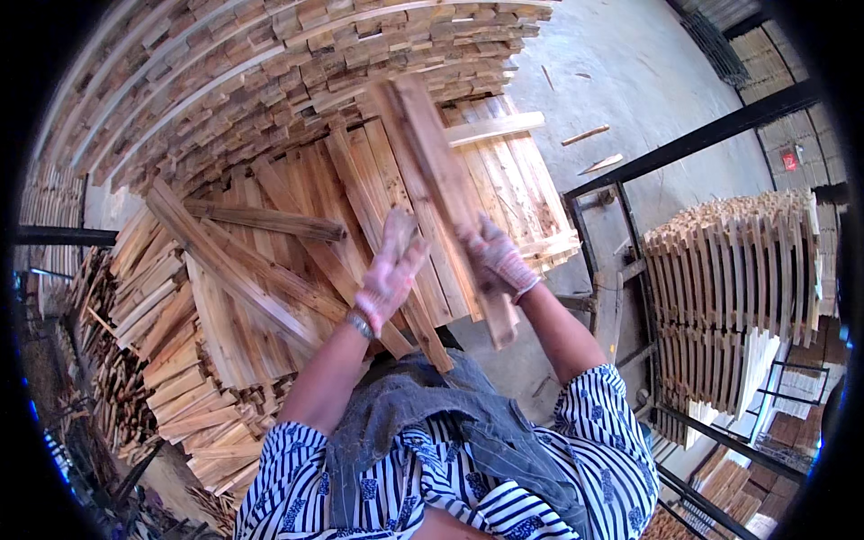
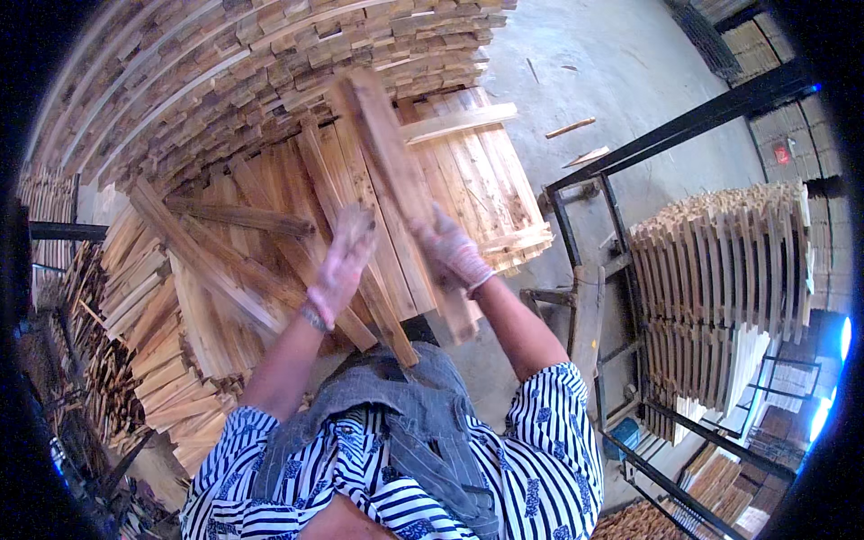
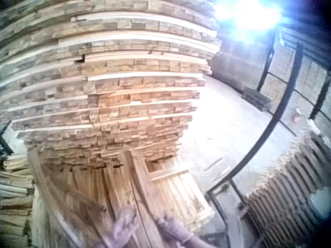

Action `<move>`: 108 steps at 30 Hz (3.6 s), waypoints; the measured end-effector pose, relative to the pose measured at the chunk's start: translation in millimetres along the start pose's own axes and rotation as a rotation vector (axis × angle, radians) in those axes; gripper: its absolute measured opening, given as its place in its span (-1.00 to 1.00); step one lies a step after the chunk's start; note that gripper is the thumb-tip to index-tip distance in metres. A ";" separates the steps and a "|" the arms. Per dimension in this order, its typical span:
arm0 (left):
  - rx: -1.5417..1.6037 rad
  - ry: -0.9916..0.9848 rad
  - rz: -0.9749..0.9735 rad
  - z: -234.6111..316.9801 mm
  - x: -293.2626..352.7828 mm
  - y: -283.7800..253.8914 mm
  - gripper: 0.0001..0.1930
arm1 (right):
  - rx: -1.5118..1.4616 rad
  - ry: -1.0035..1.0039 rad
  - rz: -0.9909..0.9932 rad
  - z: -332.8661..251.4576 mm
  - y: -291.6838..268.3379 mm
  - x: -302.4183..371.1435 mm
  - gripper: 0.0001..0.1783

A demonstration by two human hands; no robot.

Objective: The person repeatedly picks up bundles of wooden planks from a pile on the floor and stacks them onto a large, organized stack. The person wears gloves and uses both hands to lift and arrange the planks.

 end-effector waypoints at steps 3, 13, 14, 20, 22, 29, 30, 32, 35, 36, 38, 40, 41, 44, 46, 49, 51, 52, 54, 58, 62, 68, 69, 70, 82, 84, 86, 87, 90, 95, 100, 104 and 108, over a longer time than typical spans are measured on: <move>-0.300 0.076 0.135 -7.5 44.6 -30.1 -0.24 | 0.123 0.035 0.123 38.7 -14.4 -40.0 -0.10; -0.677 -0.002 0.659 -3.8 141.2 -158.2 -0.38 | 0.696 0.216 0.010 40.0 22.5 -56.5 -0.13; -0.697 0.012 0.745 5.3 139.4 -168.0 -0.38 | 0.791 0.134 0.051 33.9 23.1 -57.2 -0.12; -1.065 -0.405 1.074 28.5 95.4 -230.8 0.20 | 0.709 0.019 0.084 48.7 48.7 -66.7 -0.07; -1.061 -0.457 1.087 18.4 87.0 -249.9 0.27 | 0.630 -0.135 0.123 51.3 30.2 -68.6 -0.07; -0.705 -0.316 1.194 12.3 100.0 -268.8 0.05 | 0.667 -0.261 -0.002 71.1 -40.9 -97.0 -0.21; -0.661 -0.258 1.175 15.2 109.7 -260.6 -0.01 | 0.686 -0.237 -0.019 77.3 -40.6 -97.4 -0.23; -0.534 -0.194 1.160 19.7 128.7 -246.0 -0.15 | 0.627 -0.199 -0.005 98.6 -11.7 -87.1 -0.25; -0.376 -0.319 1.229 11.8 166.5 -236.4 -0.46 | 0.700 -0.216 0.032 93.8 5.6 -83.0 -0.25; -0.310 -0.239 1.205 10.8 169.6 -239.2 -0.47 | 0.702 -0.162 -0.018 88.3 10.0 -81.3 -0.25; -0.188 -0.167 1.196 5.6 167.4 -255.8 -0.50 | 0.809 -0.171 -0.007 61.9 17.7 -78.2 -0.25; -0.341 -0.220 1.203 0.0 153.4 -279.6 -0.35 | 1.022 -0.294 0.115 29.6 45.6 -69.2 -0.27; -0.470 -0.199 1.214 -4.1 142.8 -286.0 -0.30 | 0.982 -0.404 0.077 14.9 73.9 -65.6 -0.28; -1.012 -0.627 1.061 -36.2 120.7 -289.5 0.02 | 0.581 -0.644 -0.277 -21.3 173.1 -59.7 -0.41; -1.179 -0.674 1.069 -50.9 112.4 -286.0 0.12 | 0.615 -0.865 -0.259 -45.7 239.1 -73.3 -0.41; -1.132 -0.670 1.027 -64.2 112.1 -284.4 0.22 | 0.919 -0.836 -0.211 -55.5 322.5 -93.3 -0.36; -1.230 -0.722 0.978 -62.2 114.4 -287.1 0.20 | 1.111 -0.750 -0.226 -58.6 355.8 -110.3 -0.30; -1.156 -0.730 0.947 -60.9 116.0 -289.9 0.20 | 1.164 -0.642 -0.268 -56.7 362.7 -116.1 -0.23; -1.112 -0.784 0.894 -57.7 119.2 -291.7 0.19 | 1.094 -0.488 -0.386 -51.1 356.8 -117.3 -0.26; -1.339 -0.805 0.779 -54.6 112.7 -290.4 0.24 | 0.566 -0.135 -0.585 -20.7 267.3 -77.4 -0.40; -1.280 -0.695 0.899 -60.6 113.7 -296.0 0.28 | 0.206 -0.086 -0.441 1.8 164.3 3.8 -0.24; -1.305 -0.719 0.944 -78.0 116.9 -321.4 0.27 | 0.648 -0.349 0.272 28.8 -8.9 49.5 -0.31; -1.323 -0.706 0.948 -79.1 119.0 -323.9 0.21 | 0.687 -0.297 0.327 37.4 -33.6 38.9 -0.31; -1.263 -0.571 0.965 -78.3 123.0 -324.2 0.17 | 0.740 -0.237 0.353 45.7 -53.6 27.6 -0.31; -1.171 -0.488 1.218 -98.3 310.8 -156.8 -0.33 | 1.202 -0.668 0.053 160.1 -27.3 -20.5 -0.70; -0.957 -0.550 1.203 -123.1 339.7 -122.8 -0.31 | 1.088 -0.470 -0.010 168.6 -37.9 -28.4 -0.66; -0.745 -0.667 1.283 -153.3 366.2 -103.6 -0.28 | 1.066 -0.142 0.008 166.6 -45.8 -35.4 -0.39; -0.583 -0.726 1.351 -169.5 387.4 -101.1 -0.29 | 1.264 -0.191 0.010 158.4 -33.3 -34.8 -0.36; -0.195 -0.782 1.533 -217.0 445.2 -100.6 -0.30 | 1.450 -0.451 -0.007 110.1 -1.6 -16.2 -0.34; 0.006 -0.731 1.975 -272.6 568.8 -104.4 -0.32 | 0.195 -0.487 -0.561 68.0 141.9 38.6 -0.57; 0.105 -0.638 2.149 -297.7 676.7 -151.4 -0.22 | 0.681 -0.356 -1.405 82.9 348.4 214.8 -0.61; 0.151 -0.762 2.198 -321.2 775.2 -216.4 -0.17 | 0.741 -0.182 -1.726 115.7 463.0 374.0 -0.36; 0.332 -0.853 2.318 -370.9 843.7 -273.9 -0.17 | 0.798 -0.089 -1.857 182.0 583.7 459.3 -0.16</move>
Point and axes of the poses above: each hand's wrist, its own x-axis away from the middle knuckle, its own y-axis out of the palm, z = x × y, the point moved 4 cm from there along -x, towards the middle knuckle, and after that the axes turned 14 degrees about -x, right-handed, at the moved point
